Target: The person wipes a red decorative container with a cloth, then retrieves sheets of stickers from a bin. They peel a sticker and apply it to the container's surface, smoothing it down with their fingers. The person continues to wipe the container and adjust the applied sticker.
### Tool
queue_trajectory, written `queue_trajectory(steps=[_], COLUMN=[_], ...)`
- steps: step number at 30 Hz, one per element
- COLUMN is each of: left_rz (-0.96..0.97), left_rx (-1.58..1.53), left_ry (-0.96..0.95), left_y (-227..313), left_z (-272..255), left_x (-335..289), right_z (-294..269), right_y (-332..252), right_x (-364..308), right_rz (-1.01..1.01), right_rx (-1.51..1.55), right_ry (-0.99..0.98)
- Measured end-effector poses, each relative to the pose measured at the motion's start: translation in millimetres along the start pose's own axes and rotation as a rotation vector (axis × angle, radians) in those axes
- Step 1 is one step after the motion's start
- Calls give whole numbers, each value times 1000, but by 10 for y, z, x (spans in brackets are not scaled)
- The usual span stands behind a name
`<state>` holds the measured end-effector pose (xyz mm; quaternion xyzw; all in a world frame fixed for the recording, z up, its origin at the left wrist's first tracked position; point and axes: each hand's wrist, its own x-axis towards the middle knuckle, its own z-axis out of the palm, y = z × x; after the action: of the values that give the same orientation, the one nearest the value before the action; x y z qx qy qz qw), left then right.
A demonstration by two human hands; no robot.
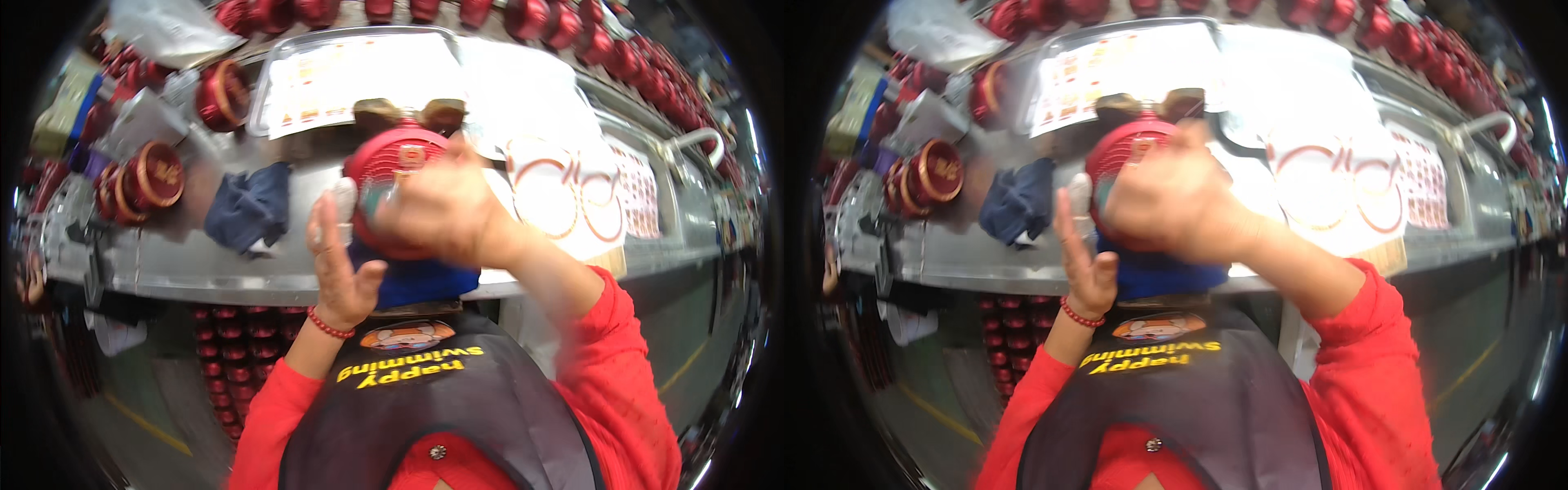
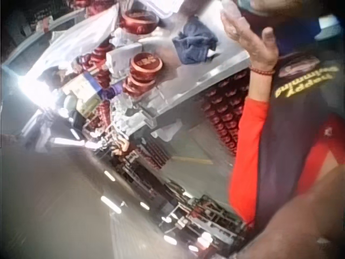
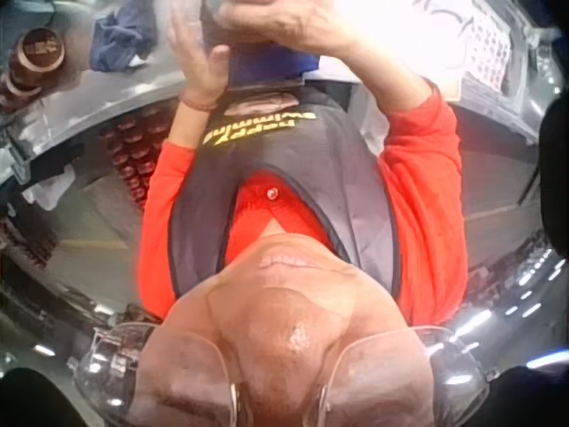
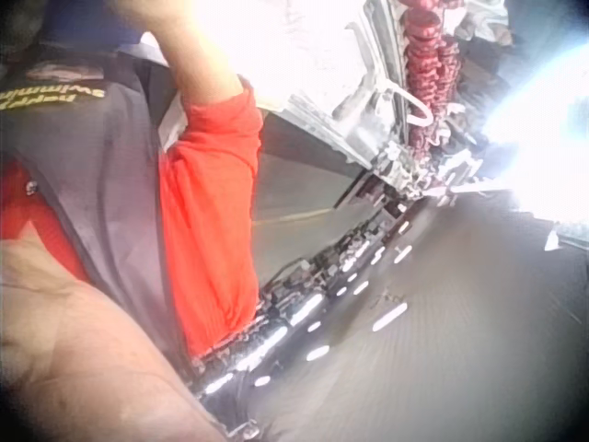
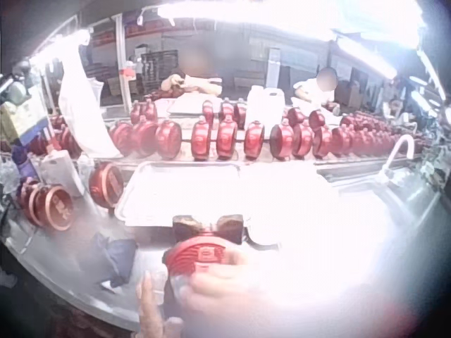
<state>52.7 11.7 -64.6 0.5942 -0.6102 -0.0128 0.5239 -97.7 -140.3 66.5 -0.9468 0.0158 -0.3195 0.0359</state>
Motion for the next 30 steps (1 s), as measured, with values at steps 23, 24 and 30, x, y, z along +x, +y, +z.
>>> queue_trajectory(steps=[23, 24, 30], left_rz=[-33, -15, -14], left_rx=[-248, -219, -219], left_ry=[23, 11, -7], left_y=[74, 75, 67], left_z=[111, 110, 106], left_x=[-30, -23, -26], right_z=[-1487, -1500, -1456], right_y=[2114, 2112, 2014], right_x=[-3577, -3548, -3377], right_rz=[1800, 1800, 965], right_rx=[179, 118, -1028], right_ry=[218, 164, -87])
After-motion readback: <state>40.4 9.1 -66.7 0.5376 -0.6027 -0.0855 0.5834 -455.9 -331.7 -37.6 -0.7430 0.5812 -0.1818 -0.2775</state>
